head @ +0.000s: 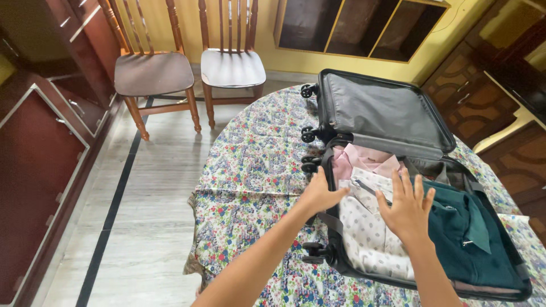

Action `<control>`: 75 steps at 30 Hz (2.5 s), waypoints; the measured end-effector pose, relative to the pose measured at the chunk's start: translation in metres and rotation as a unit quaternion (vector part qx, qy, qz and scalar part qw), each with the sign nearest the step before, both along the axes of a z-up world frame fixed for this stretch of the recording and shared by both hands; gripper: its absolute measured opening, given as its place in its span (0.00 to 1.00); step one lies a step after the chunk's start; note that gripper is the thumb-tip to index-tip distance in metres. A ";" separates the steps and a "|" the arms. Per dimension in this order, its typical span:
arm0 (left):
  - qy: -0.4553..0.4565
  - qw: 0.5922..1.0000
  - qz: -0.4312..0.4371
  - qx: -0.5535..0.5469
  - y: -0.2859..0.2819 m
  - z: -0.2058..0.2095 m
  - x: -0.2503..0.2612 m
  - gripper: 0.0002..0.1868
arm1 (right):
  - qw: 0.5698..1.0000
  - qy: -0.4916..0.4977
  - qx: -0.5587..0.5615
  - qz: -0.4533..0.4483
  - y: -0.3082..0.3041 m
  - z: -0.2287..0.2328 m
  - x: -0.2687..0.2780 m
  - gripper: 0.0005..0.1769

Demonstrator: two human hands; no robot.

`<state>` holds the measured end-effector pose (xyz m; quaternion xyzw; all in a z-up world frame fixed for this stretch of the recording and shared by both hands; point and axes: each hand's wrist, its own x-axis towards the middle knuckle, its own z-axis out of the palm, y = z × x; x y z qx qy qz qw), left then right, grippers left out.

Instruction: The person opens a suitcase on a table, removes folded shirts one by one, and places them into a wooden wardrobe. The person handles several shirts of different colors and patterns, stacking them neatly on a shelf inside the wardrobe.

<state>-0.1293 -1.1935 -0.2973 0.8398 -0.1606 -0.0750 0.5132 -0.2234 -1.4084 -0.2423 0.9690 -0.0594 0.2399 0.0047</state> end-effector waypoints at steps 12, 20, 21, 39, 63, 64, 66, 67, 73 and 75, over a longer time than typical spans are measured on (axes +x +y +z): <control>0.069 0.993 0.093 0.015 -0.043 -0.019 -0.014 0.25 | 0.935 0.158 0.179 -0.261 -0.058 -0.052 -0.042 0.66; 0.004 0.995 0.103 0.000 -0.005 -0.005 0.035 0.14 | 0.940 0.150 0.188 -0.243 -0.015 -0.047 -0.013 0.68; -0.004 0.995 0.101 0.002 0.004 -0.004 0.043 0.14 | 0.942 0.147 0.184 -0.239 -0.006 -0.047 -0.008 0.67; -0.025 0.984 0.135 0.110 0.120 -0.008 0.139 0.30 | 0.973 0.097 -0.013 -0.207 0.122 -0.060 0.032 0.57; 0.087 0.994 -0.013 0.070 -0.003 0.005 -0.015 0.43 | 0.865 0.103 0.354 -0.342 -0.024 -0.038 -0.077 0.62; 0.086 0.993 0.005 0.078 -0.008 0.002 -0.015 0.47 | 0.861 0.092 0.369 -0.339 -0.028 -0.040 -0.078 0.63; 0.130 0.990 0.006 0.057 -0.012 -0.006 -0.014 0.50 | 0.858 0.072 0.390 -0.327 -0.035 -0.042 -0.081 0.63; 0.174 0.984 -0.013 0.027 -0.013 -0.008 -0.010 0.49 | 0.859 0.061 0.397 -0.317 -0.038 -0.044 -0.081 0.61; 0.267 0.958 -0.068 -0.083 -0.032 0.006 -0.011 0.43 | 0.800 -0.007 0.566 -0.197 -0.049 -0.046 -0.091 0.39; 0.335 0.925 -0.077 -0.160 -0.031 0.018 -0.019 0.39 | 0.785 -0.022 0.597 -0.162 -0.049 -0.040 -0.094 0.33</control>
